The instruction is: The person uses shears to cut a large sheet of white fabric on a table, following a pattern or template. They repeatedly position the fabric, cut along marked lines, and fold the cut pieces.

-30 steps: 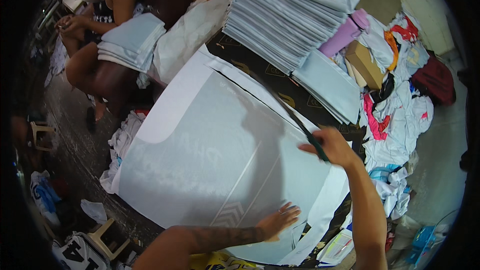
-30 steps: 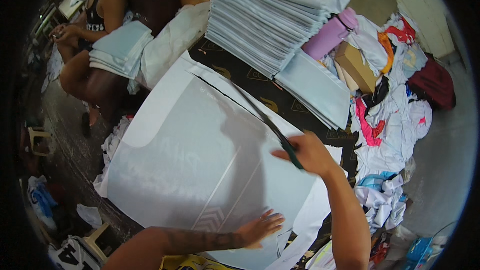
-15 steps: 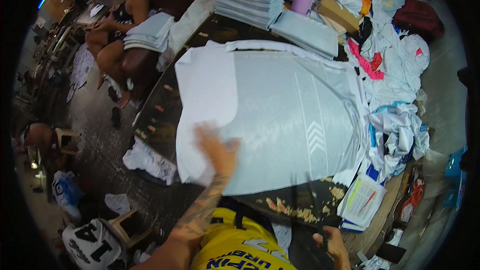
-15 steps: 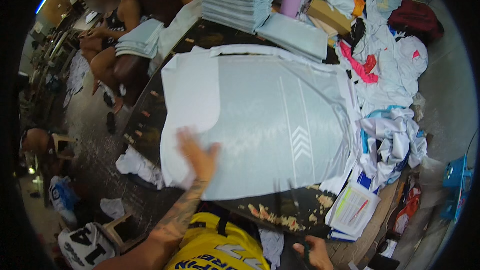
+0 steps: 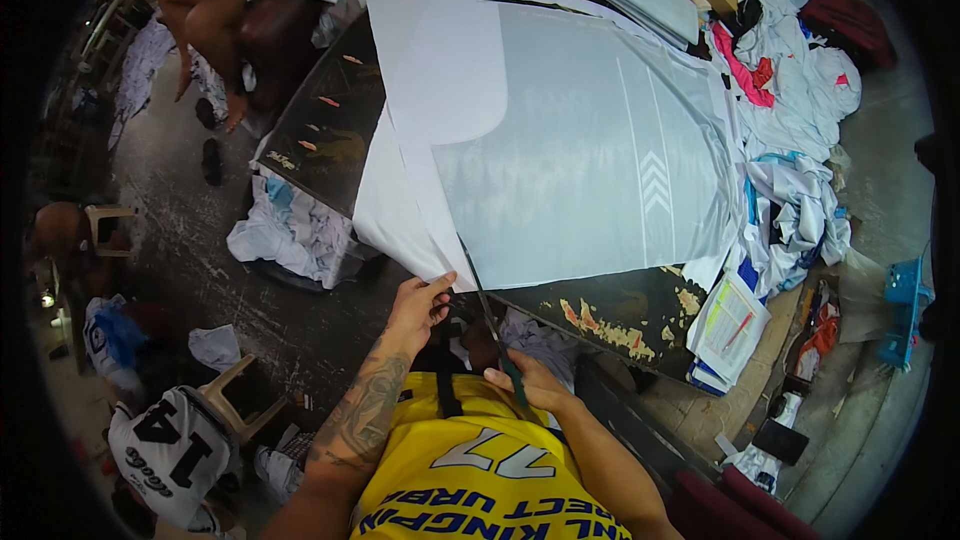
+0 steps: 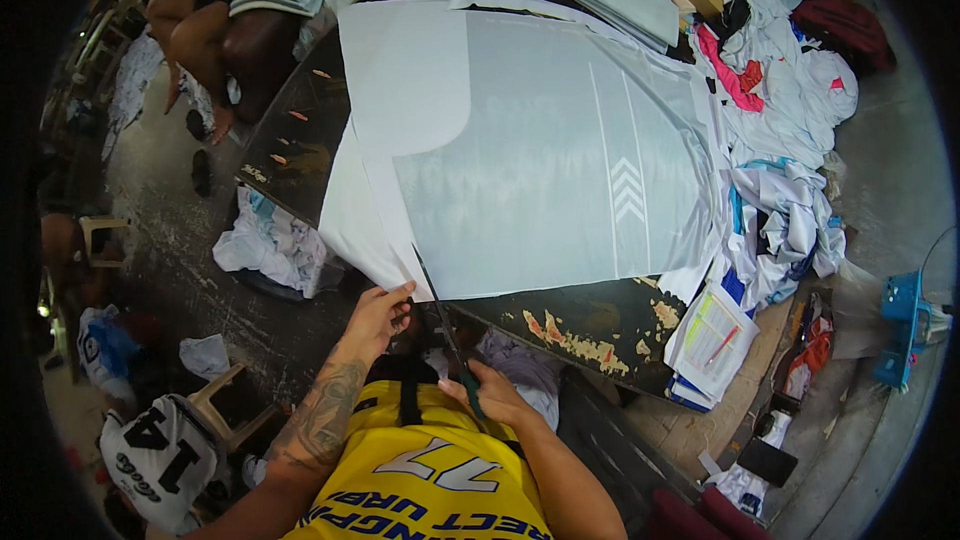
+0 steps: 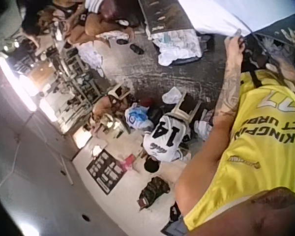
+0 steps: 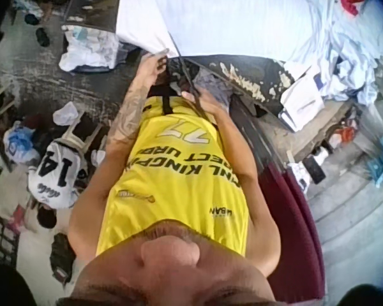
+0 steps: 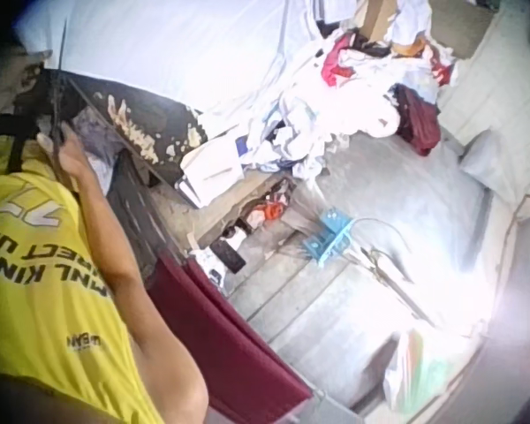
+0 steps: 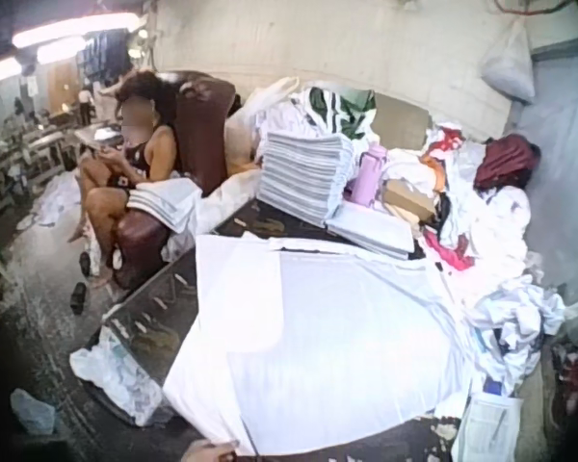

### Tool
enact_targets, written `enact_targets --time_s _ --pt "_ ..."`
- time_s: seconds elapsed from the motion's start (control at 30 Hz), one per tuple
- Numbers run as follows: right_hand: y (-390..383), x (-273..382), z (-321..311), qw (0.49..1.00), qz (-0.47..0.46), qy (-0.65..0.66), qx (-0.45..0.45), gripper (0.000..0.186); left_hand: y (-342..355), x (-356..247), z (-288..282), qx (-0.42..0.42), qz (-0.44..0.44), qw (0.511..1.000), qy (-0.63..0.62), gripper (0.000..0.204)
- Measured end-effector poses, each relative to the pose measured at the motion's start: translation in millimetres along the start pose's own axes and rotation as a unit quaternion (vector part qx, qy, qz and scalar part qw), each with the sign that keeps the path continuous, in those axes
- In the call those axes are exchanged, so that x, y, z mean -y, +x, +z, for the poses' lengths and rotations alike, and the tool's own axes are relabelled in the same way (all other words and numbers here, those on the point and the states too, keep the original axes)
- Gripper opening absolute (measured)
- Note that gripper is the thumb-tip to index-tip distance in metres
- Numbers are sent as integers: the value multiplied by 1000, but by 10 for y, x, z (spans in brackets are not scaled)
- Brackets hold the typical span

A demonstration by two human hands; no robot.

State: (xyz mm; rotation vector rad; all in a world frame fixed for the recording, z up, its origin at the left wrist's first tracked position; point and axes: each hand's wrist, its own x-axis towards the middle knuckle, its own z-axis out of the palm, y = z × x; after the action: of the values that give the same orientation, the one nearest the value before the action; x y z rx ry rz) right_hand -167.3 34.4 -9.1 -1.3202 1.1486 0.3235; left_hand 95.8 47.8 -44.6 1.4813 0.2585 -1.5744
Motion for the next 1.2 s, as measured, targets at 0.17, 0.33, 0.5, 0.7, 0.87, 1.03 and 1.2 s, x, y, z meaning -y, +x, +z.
enact_targets --time_s 0.17,0.33,0.5,0.7,0.87,1.03,1.2 --pt "-31 253 -3 998 43 48 9 65 32 2 -57 8 8 1000 21 26" --pt "123 756 -76 995 53 86 15 65 30 -55 -15 14 -1 999 48 23" --pt "397 1076 -216 986 -9 166 14 65 74 -60 -86 72 18 996 57 23" --pt "779 1307 -406 992 68 103 15 83 186 50 -43 50 -1 996 80 21" --pt "827 1655 -531 996 71 46 1 76 -294 -921 -300 251 -26 960 -124 20" --pt "303 1677 -193 991 128 36 -23 85 -207 -2573 -567 425 241 830 -270 68" --pt "134 1526 985 958 167 196 -124 74 1329 -3264 293 68 542 435 716 32"
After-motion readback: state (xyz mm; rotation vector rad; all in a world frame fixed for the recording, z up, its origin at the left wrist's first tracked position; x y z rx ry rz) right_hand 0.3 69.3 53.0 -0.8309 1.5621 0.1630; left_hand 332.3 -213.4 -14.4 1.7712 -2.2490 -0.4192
